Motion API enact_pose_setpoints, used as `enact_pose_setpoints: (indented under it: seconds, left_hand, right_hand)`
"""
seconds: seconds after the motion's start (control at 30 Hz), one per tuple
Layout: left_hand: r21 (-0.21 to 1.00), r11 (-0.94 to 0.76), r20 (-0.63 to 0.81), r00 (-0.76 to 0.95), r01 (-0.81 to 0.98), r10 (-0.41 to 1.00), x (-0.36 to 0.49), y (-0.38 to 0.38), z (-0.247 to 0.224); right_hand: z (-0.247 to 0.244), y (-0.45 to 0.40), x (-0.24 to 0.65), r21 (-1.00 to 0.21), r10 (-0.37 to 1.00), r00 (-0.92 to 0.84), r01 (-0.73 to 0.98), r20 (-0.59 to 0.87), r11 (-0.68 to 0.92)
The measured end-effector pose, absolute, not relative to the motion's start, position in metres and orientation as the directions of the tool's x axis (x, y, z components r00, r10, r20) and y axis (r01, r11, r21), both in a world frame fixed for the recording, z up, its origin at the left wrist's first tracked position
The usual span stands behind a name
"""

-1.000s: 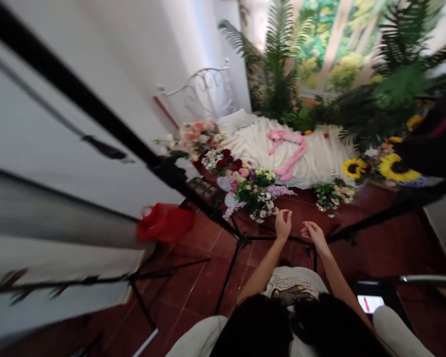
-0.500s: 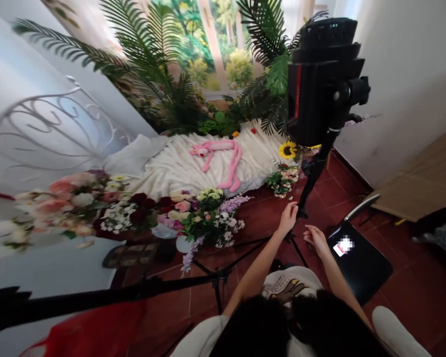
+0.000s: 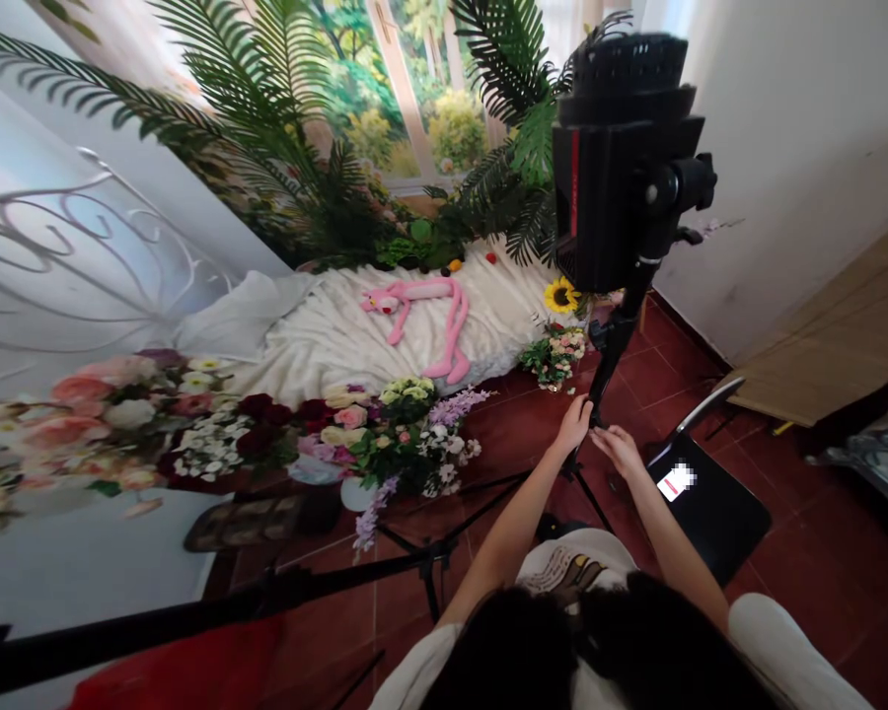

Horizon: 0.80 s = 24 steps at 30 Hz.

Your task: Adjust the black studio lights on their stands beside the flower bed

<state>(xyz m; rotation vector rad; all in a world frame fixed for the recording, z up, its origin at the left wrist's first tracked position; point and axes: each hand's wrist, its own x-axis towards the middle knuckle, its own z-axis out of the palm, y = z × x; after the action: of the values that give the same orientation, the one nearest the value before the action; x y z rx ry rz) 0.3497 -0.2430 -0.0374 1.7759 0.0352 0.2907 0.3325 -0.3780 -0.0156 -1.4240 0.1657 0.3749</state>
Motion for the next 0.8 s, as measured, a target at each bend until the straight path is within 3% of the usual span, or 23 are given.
enact_pose_setpoints:
  seconds: [0.1,0.3,0.5,0.6,0.8]
  left_hand:
    - [0.939,-0.266,0.264,0.951,-0.216,0.159,0.348,-0.238,-0.044]
    - [0.923,-0.284,0.304,0.944,-0.259,0.127,0.348,-0.231,-0.043]
    - [0.965,-0.231,0.17,0.967,-0.125,0.188,0.351,-0.236,-0.049]
    - [0.986,-0.165,0.071,0.972,-0.035,0.223,0.348,-0.241,-0.055]
    - [0.992,-0.128,0.05,0.968,-0.019,0.246,0.348,-0.246,-0.056]
  right_hand:
    - [0.003,-0.378,0.335,-0.982,0.094,0.991,-0.076,-0.093,-0.17]
    - [0.08,-0.356,0.369,-0.932,0.116,0.95,0.309,0.291,-0.191]
    - [0.053,-0.345,0.364,-0.857,0.155,0.966,0.254,0.205,-0.448]
    - [0.032,-0.347,0.356,-0.839,0.113,0.972,0.233,0.204,-0.491]
    - [0.028,-0.342,0.355,-0.831,0.097,0.974,0.227,0.207,-0.508]
